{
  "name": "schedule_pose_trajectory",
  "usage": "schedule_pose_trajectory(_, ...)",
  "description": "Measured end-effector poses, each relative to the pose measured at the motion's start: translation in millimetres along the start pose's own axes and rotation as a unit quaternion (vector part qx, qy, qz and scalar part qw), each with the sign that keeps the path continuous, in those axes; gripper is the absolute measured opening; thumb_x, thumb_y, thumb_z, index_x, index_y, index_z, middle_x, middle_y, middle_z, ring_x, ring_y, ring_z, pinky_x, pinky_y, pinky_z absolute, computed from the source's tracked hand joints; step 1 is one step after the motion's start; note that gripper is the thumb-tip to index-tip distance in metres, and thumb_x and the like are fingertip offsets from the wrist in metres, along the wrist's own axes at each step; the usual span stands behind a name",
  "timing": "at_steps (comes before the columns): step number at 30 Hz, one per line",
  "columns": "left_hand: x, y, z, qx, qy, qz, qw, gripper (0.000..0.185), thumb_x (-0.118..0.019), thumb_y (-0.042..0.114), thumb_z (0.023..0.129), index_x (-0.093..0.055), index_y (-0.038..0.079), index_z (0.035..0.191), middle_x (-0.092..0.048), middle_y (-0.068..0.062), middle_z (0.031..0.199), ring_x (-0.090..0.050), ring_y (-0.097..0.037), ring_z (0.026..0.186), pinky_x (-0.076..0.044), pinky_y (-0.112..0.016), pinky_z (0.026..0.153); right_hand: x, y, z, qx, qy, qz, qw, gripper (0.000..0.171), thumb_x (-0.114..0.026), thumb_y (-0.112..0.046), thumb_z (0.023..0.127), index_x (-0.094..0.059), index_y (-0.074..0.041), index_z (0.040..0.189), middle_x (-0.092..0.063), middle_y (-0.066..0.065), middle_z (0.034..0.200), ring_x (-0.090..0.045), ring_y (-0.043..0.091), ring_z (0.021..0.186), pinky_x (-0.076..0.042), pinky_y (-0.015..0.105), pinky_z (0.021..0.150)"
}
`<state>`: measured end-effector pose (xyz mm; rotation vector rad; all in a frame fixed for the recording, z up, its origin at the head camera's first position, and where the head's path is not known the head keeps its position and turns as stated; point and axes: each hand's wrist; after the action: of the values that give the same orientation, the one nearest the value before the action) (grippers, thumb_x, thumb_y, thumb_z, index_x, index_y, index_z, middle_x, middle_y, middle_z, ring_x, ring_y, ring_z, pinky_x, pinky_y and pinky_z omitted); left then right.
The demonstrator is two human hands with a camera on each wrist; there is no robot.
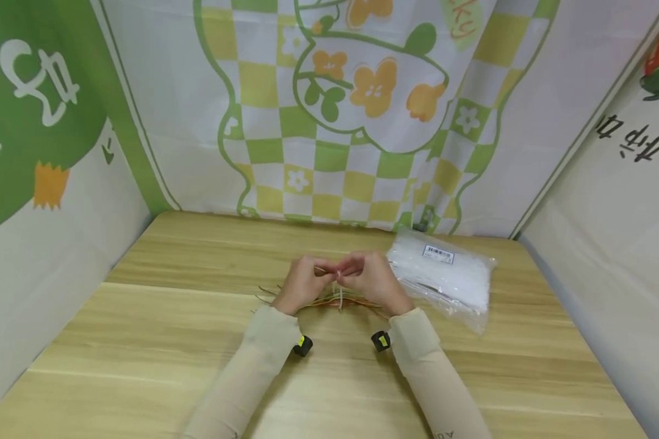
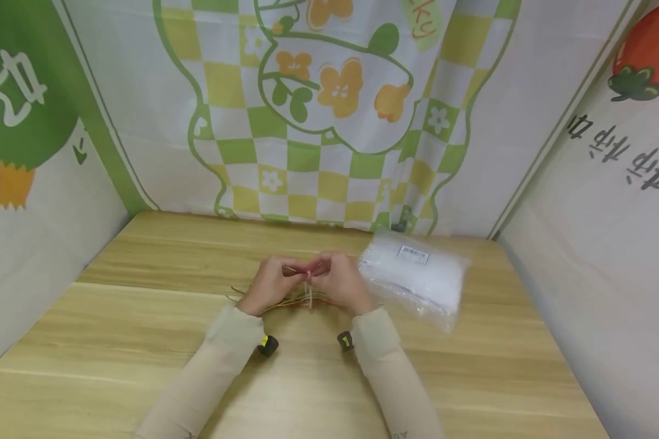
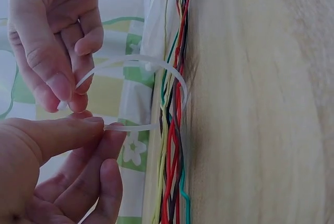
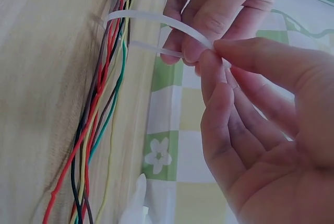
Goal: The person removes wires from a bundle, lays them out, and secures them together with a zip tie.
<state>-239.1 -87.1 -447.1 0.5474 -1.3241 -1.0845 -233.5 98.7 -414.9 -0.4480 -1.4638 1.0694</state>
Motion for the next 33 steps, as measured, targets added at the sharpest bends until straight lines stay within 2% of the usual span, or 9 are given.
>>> schedule_pose_trajectory(12, -1.6, 1.9, 1.0, -0.004, 0.015, 0.018, 0.9997, 0.012, -0.078, 0.004, 0.094, -0.084, 0.006, 0.105, -0.082, -0.011, 0.107, -0.080, -0.027, 0.097, -0.064, -0.038, 0.084, 2.4, -4.2, 1.7, 0.016, 0.012, -0.032, 0.999, 0.013, -0.080, -0.001, 0.091, -0.080, -0.003, 0.104, -0.081, 0.012, 0.097, -0.079, 0.020, 0.087, -0.063, 0.028, 0.078)
schedule_pose_trajectory(22, -2.9, 4.7, -0.5, -0.009, 0.010, 0.018, 0.9997, 0.013, -0.077, 0.002, 0.095, -0.084, 0.006, 0.105, -0.082, -0.012, 0.106, -0.080, -0.028, 0.096, -0.065, -0.036, 0.080, 0.2, -2.5, 0.7, 0.010, 0.011, -0.043, 0.999, 0.014, -0.080, -0.003, 0.091, -0.081, -0.005, 0.105, -0.081, 0.012, 0.097, -0.079, 0.020, 0.087, -0.063, 0.028, 0.077)
schedule_pose_trajectory(29, -3.6, 6.5, -0.4, 0.000, 0.011, 0.008, 0.9999, 0.031, -0.078, 0.000, 0.094, -0.073, 0.003, 0.125, -0.080, -0.015, 0.100, -0.079, -0.028, 0.091, -0.064, -0.037, 0.083, -0.9, 1.6, 0.8, 0.023, 0.011, -0.073, 0.997, 0.013, -0.079, -0.003, 0.091, -0.081, -0.004, 0.104, -0.082, 0.011, 0.095, -0.079, 0.021, 0.085, -0.063, 0.028, 0.077)
schedule_pose_trajectory(33, -2.9, 5.8, 0.5, -0.003, 0.004, -0.005, 1.0000, 0.022, -0.077, 0.002, 0.095, -0.074, 0.004, 0.117, -0.079, -0.013, 0.100, -0.078, -0.026, 0.093, -0.064, -0.036, 0.085, -1.4, 5.1, 1.4, 0.029, 0.011, -0.079, 0.996, 0.011, -0.079, -0.004, 0.093, -0.082, -0.005, 0.103, -0.082, 0.010, 0.096, -0.078, 0.020, 0.087, -0.063, 0.029, 0.078)
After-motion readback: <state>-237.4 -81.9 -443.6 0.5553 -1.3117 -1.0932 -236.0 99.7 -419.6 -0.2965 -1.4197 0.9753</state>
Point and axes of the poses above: each hand's wrist, its own z-axis towards the middle knuckle, its own x-axis out of the back of the hand, y = z × x
